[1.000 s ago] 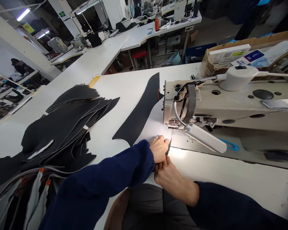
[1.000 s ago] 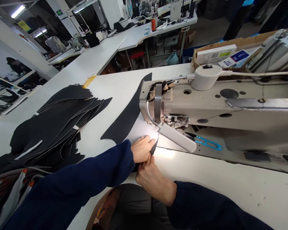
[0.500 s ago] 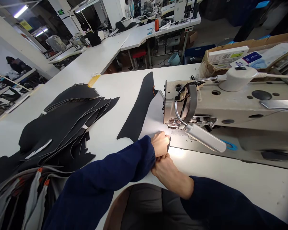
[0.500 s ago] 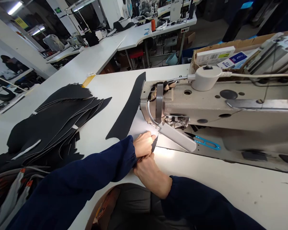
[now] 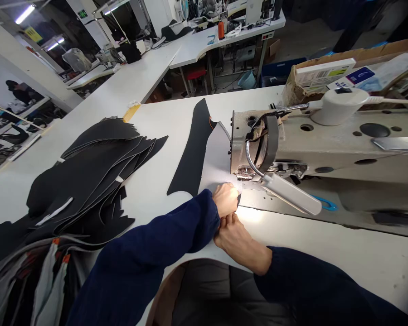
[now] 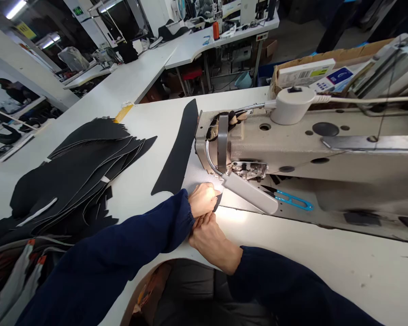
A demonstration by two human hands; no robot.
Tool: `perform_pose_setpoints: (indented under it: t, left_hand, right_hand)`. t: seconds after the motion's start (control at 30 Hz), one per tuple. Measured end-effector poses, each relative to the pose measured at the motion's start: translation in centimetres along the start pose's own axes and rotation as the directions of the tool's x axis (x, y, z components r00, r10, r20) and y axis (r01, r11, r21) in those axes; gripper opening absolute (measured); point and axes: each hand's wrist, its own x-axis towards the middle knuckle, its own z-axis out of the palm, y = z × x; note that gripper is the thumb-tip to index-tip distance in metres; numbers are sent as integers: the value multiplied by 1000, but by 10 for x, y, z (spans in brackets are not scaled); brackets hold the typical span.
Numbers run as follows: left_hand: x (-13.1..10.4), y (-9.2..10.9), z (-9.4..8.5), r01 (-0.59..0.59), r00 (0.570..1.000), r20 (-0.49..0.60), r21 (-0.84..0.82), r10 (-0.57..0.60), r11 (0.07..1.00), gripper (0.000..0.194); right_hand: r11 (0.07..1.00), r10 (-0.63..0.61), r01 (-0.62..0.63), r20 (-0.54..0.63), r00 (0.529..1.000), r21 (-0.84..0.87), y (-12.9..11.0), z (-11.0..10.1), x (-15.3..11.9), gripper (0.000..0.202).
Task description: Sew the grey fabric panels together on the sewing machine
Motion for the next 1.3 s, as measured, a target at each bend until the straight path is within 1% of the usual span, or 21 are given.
perform_pose_setpoints:
  t: [0.07, 0.13, 0.23, 0.33, 0.47, 0.6, 0.7, 0.87, 1.0, 1.07, 1.13, 1.2, 1.23, 1.3]
  left_hand:
    - [0, -5, 2, -17, 999, -30, 3, 17, 1000, 31]
    - [-2, -11, 1, -71, 997, -30, 39, 72, 997, 33]
    - [-8, -17, -4, -139, 990, 50, 71, 136, 988, 33]
    - [-12, -14, -10, -150, 985, 100, 100, 140, 984, 27]
    - [-9, -6, -12, -146, 986, 100, 146, 133, 978, 25]
    - [-4, -5, -11, -136, 987, 104, 147, 122, 980, 26]
    - [-2, -7, -11, -117, 991, 80, 111, 108, 987, 25]
    - [7, -10, -6, -63, 998, -2, 14, 63, 998, 25]
    - [19, -9, 4, -63, 995, -82, -41, 60, 997, 24]
    - [20, -10, 9, -61, 992, -117, -72, 52, 996, 27]
    - [12, -12, 13, -68, 989, -137, -79, 57, 995, 32]
    - [-3, -16, 15, -74, 986, -150, -42, 67, 996, 39]
    - [-12, -17, 16, -71, 987, -146, -14, 68, 997, 42]
    - [-29, -18, 15, -68, 993, -98, 45, 72, 997, 44]
  right_hand:
    - [999, 28, -29, -26, 999, -32, 1, 8, -1, 21]
    - [996, 58, -62, -56, 997, -71, 1, 16, -3, 26]
    - [992, 74, -85, -109, 991, -97, 0, 22, -5, 33]
    - [996, 60, -68, -117, 991, -62, 1, 20, -5, 33]
    - [997, 71, -73, -130, 989, -13, 6, 19, -8, 31]
    - [993, 113, -117, -168, 979, -11, 11, 25, -11, 30]
    - [993, 110, -115, -181, 977, -15, 13, 29, -11, 30]
    - [996, 82, -90, -221, 972, -25, 18, 32, -9, 29]
    - [996, 88, -92, -191, 978, -11, 21, 32, -13, 33]
    - [996, 90, -91, -174, 981, 2, 21, 34, -17, 35]
    - [995, 98, -97, -189, 977, 18, 21, 37, -21, 36]
    - [994, 109, -103, -232, 967, 36, 21, 41, -24, 36]
    - [993, 114, -106, -254, 961, 45, 20, 44, -25, 36]
    - [993, 119, -108, -285, 951, 56, 18, 48, -27, 36]
